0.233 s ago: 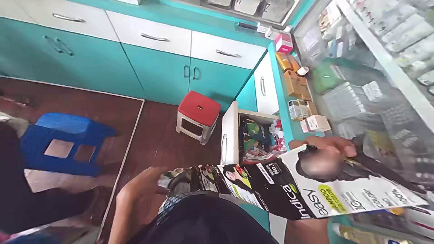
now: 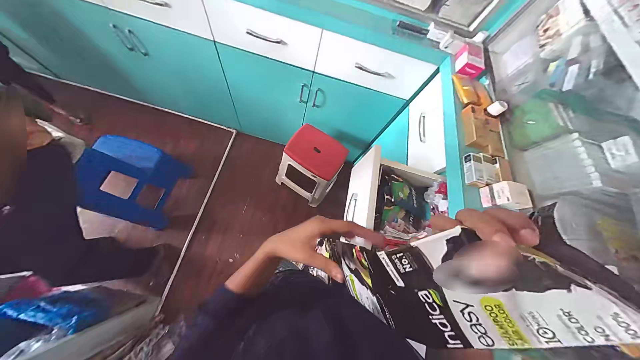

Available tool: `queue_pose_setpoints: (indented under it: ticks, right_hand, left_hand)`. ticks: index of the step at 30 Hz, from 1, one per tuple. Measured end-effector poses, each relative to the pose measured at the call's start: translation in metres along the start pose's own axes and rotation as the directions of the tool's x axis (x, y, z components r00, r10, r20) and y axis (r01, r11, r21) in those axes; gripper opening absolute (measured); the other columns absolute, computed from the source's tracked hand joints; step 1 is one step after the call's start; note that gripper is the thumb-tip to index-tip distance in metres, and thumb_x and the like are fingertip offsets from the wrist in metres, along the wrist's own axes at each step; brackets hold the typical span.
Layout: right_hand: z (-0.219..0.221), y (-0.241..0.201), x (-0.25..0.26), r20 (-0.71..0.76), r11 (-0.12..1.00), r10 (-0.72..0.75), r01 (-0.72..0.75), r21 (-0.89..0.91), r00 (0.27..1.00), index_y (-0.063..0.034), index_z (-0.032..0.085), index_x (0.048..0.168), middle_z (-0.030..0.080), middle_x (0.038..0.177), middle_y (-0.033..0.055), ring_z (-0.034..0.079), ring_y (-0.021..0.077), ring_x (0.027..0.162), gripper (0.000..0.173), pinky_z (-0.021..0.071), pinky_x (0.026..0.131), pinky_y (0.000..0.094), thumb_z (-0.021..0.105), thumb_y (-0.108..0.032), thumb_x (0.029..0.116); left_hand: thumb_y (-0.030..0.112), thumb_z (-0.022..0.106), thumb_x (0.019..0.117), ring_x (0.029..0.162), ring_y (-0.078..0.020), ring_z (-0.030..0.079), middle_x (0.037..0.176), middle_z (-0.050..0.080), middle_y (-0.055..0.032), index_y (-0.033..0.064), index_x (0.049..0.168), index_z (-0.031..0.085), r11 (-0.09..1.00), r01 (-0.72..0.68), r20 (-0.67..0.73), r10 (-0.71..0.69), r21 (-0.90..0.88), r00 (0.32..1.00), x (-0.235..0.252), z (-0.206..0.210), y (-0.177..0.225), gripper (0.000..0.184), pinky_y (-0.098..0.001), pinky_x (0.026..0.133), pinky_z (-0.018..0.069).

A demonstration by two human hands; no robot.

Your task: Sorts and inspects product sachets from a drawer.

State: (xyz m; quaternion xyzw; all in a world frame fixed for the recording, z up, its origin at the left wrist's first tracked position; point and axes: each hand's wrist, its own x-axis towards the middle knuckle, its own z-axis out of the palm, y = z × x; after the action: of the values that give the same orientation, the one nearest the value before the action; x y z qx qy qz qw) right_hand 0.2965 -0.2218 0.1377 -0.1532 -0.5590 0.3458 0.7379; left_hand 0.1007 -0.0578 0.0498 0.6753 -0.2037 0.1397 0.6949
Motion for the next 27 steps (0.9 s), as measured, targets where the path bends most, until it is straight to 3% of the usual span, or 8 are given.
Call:
queue_pose_setpoints:
  ticks: [3,6,8,11,14,18,22,27]
  right_hand:
    - [-0.012,-0.017,-0.027,-0.124,0.967,0.24,-0.227,0.115,0.963,-0.0129,0.075,0.109,0.074,0.105,-0.0005,0.07,0.0127,0.101,0.017,0.0578,0.089,0.0292,0.069,-0.015,0.0938]
    - [-0.053,-0.016,-0.052,0.122,0.902,0.221,-0.25,0.352,0.968,-0.0073,0.067,0.127,0.067,0.129,0.0075,0.061,0.0253,0.127,0.028,0.0485,0.111,0.0455,0.058,-0.01,0.1007]
    - [-0.011,-0.02,-0.052,-0.241,0.918,0.274,-0.178,0.353,0.931,-0.0068,0.075,0.108,0.075,0.111,0.007,0.07,0.0239,0.113,0.018,0.0568,0.101,0.0388,0.064,-0.012,0.0949]
    - [0.008,-0.042,-0.074,-0.575,0.955,0.188,-0.285,-0.082,0.796,-0.012,0.073,0.107,0.072,0.1,-0.0009,0.069,0.0131,0.099,0.027,0.0552,0.093,0.0293,0.054,-0.029,0.0963]
    - [-0.01,-0.077,-0.095,-0.696,0.643,0.039,-0.551,-0.531,0.717,-0.0187,0.068,0.113,0.075,0.11,-0.0043,0.069,0.0128,0.108,0.039,0.0566,0.094,0.0314,0.031,-0.028,0.1045]
    - [0.003,-0.082,-0.079,-0.563,0.382,0.208,-0.596,-0.706,0.8,-0.0218,0.071,0.121,0.072,0.122,-0.0043,0.065,0.0154,0.119,0.034,0.0516,0.104,0.0339,0.054,-0.046,0.103]
    - [0.016,-0.03,-0.067,-0.252,0.271,0.712,-0.587,-0.763,0.656,-0.0118,0.052,0.149,0.057,0.148,0.0038,0.053,0.0125,0.136,0.076,0.0464,0.113,0.0343,0.064,-0.061,0.0925]
    - [0.023,-0.004,-0.059,-0.109,0.212,0.851,-0.526,-0.824,0.514,-0.0057,0.063,0.132,0.07,0.124,0.0028,0.06,0.0079,0.123,0.072,0.0406,0.115,0.0361,0.075,-0.056,0.0814]
  left_hand:
    - [0.011,0.078,0.0857,0.075,0.0056,0.063,0.08,0.07,-0.0019,-0.0061,0.095,0.07,0.988,0.043,0.169,-0.018,-0.147,0.985,0.022,0.009,-0.018,0.021,-0.0129,0.067,0.0506]
    - [0.004,0.075,0.0872,0.064,0.0085,0.06,0.072,0.068,0.0068,0.0014,0.087,0.069,0.95,0.229,0.189,-0.191,-0.211,0.963,0.021,0.01,-0.03,0.007,-0.0111,0.058,0.0487]
    - [0.008,0.077,0.0864,0.059,0.0088,0.056,0.066,0.063,0.0092,0.0032,0.082,0.068,0.91,0.384,0.174,-0.358,-0.154,0.917,0.02,0.008,-0.02,0.011,-0.0111,0.055,0.0455]
    - [0.013,0.081,0.0847,0.054,0.0063,0.053,0.062,0.059,0.0077,0.0038,0.079,0.066,0.832,0.554,0.139,-0.547,-0.017,0.826,0.022,0.006,-0.005,0.018,-0.0133,0.052,0.0439]
    - [0.017,0.083,0.084,0.054,0.0037,0.05,0.062,0.058,0.0045,0.0008,0.081,0.067,0.817,0.569,0.161,-0.576,0.088,0.802,0.026,0.008,0.005,0.023,-0.0154,0.052,0.0416]
    - [0.012,0.084,0.0814,0.053,0.0055,0.05,0.06,0.057,0.0048,0.0004,0.077,0.067,0.87,0.488,0.256,-0.488,0.07,0.834,0.036,0.015,0.01,0.021,-0.0135,0.051,0.0402]
    - [0.014,0.085,0.0796,0.053,0.0044,0.047,0.059,0.055,0.0032,-0.0013,0.076,0.066,0.895,0.424,0.303,-0.446,0.137,0.842,0.043,0.022,0.011,0.024,-0.0143,0.05,0.036]
    - [0.015,0.085,0.0794,0.056,0.0026,0.05,0.063,0.057,0.0015,-0.002,0.079,0.066,0.863,0.469,0.338,-0.505,0.188,0.794,0.04,0.019,0.021,0.025,-0.0162,0.052,0.0385]
